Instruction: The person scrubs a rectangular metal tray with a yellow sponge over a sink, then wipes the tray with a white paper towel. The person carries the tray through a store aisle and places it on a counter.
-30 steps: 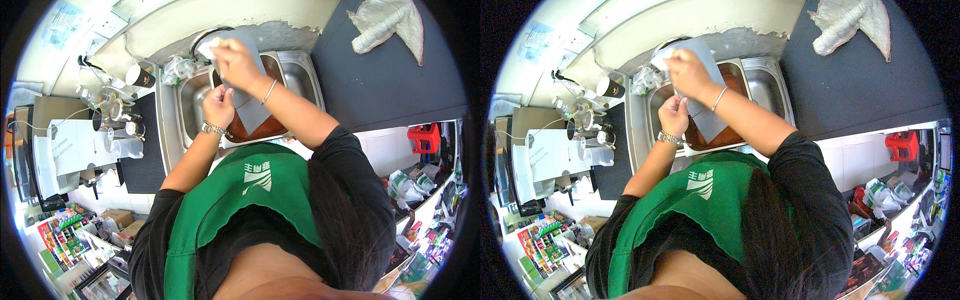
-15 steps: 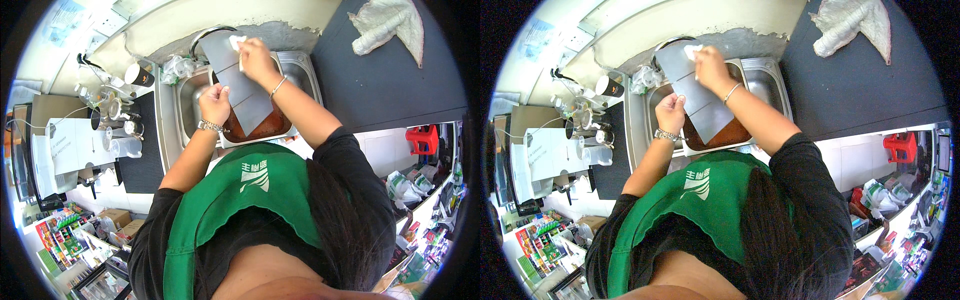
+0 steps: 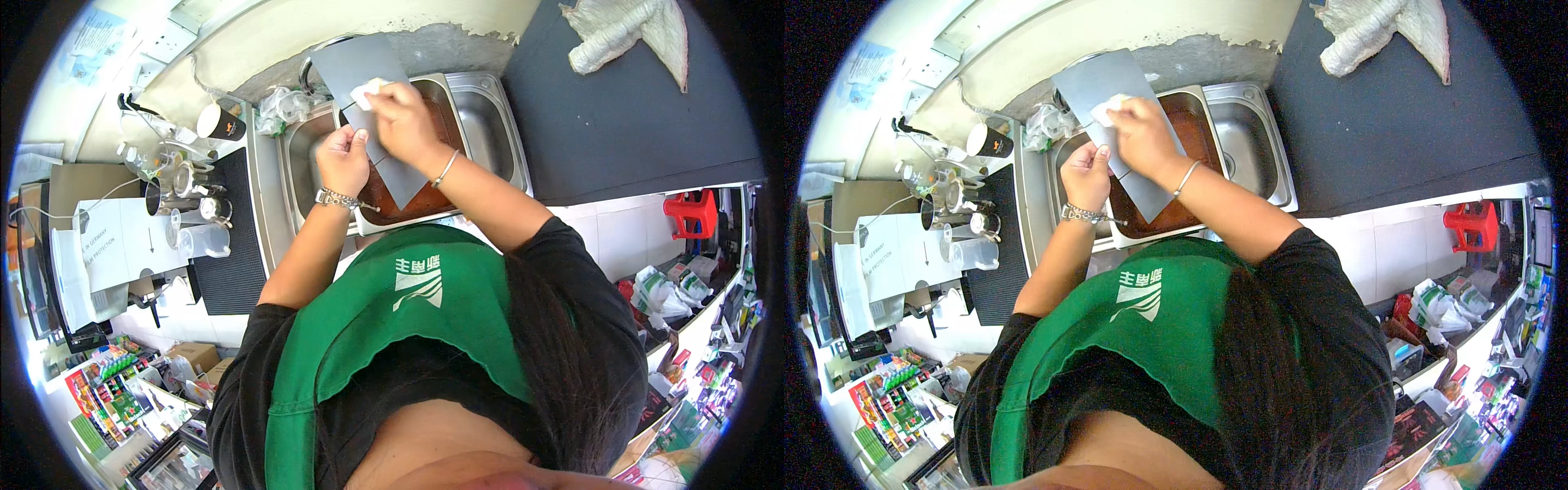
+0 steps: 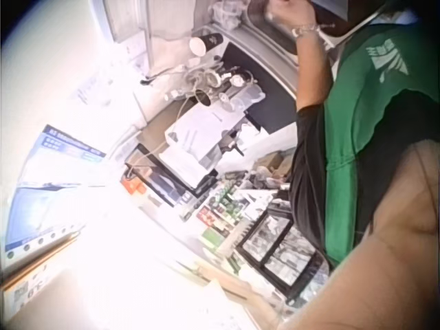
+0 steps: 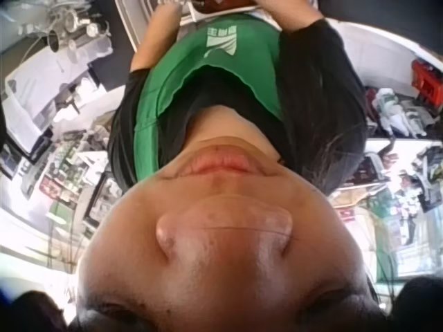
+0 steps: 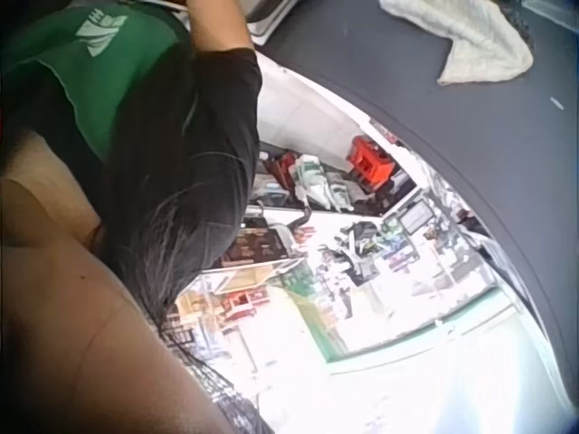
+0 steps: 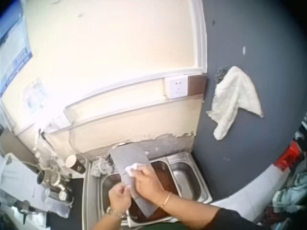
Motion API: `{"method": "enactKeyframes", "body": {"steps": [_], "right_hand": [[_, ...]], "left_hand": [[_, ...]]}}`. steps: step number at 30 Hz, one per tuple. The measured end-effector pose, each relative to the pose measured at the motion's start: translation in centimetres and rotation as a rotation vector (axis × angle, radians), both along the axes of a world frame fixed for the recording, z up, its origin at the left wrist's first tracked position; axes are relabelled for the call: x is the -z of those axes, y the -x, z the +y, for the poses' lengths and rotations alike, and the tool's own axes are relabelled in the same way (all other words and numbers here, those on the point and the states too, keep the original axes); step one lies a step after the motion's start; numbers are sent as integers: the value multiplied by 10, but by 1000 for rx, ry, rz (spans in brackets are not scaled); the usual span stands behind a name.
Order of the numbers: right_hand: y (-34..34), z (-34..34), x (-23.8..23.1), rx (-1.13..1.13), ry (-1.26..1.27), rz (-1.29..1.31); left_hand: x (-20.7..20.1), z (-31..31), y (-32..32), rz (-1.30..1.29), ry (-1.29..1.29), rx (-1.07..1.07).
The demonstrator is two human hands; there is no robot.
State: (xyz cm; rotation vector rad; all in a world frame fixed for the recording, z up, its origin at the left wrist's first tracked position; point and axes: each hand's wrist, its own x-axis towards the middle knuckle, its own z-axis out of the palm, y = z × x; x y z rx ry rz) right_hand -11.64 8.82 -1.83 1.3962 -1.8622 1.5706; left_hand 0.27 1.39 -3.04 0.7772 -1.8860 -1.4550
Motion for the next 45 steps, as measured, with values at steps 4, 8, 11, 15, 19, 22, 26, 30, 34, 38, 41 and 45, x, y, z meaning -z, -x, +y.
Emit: {"method": "enactKeyframes", "body": {"steps": [4, 8, 11, 15, 19, 22, 26, 30, 34, 38, 41, 45], "right_hand": [[-25, 13, -2, -159, -38, 52], [3, 6, -3, -53, -80, 85], [-6, 5, -4, -59, -25, 29], [-20, 18, 10, -118, -61, 19], [-3, 5, 6, 1, -84, -40], [-20, 10, 3, -98, -26, -19], [-8, 29, 29, -153, -170, -48], [14, 27, 5, -57, -104, -235], [-21, 28, 11, -173, -142, -21], [-48, 54, 27, -279, -175, -12], [-34, 67, 42, -197, -176, 19], [-40, 67, 34, -149, -196, -10]], "left_hand": [[-3, 2, -1, 75, -19, -37], [-8, 1, -2, -56, 49, 37], [-5, 4, 0, 49, -7, 5], [1, -5, -5, -12, 33, -4], [-8, 9, -1, 23, 19, -30], [-11, -3, -2, 61, 30, 15], [-5, -13, -9, 50, -33, -49], [-10, -9, -10, 65, -127, -133], [-10, -9, -5, 119, -68, -106], [-12, -20, -11, 134, -135, -141], [-13, -18, -14, 95, -147, -188], [-20, -15, -6, 203, -148, -240]]}}
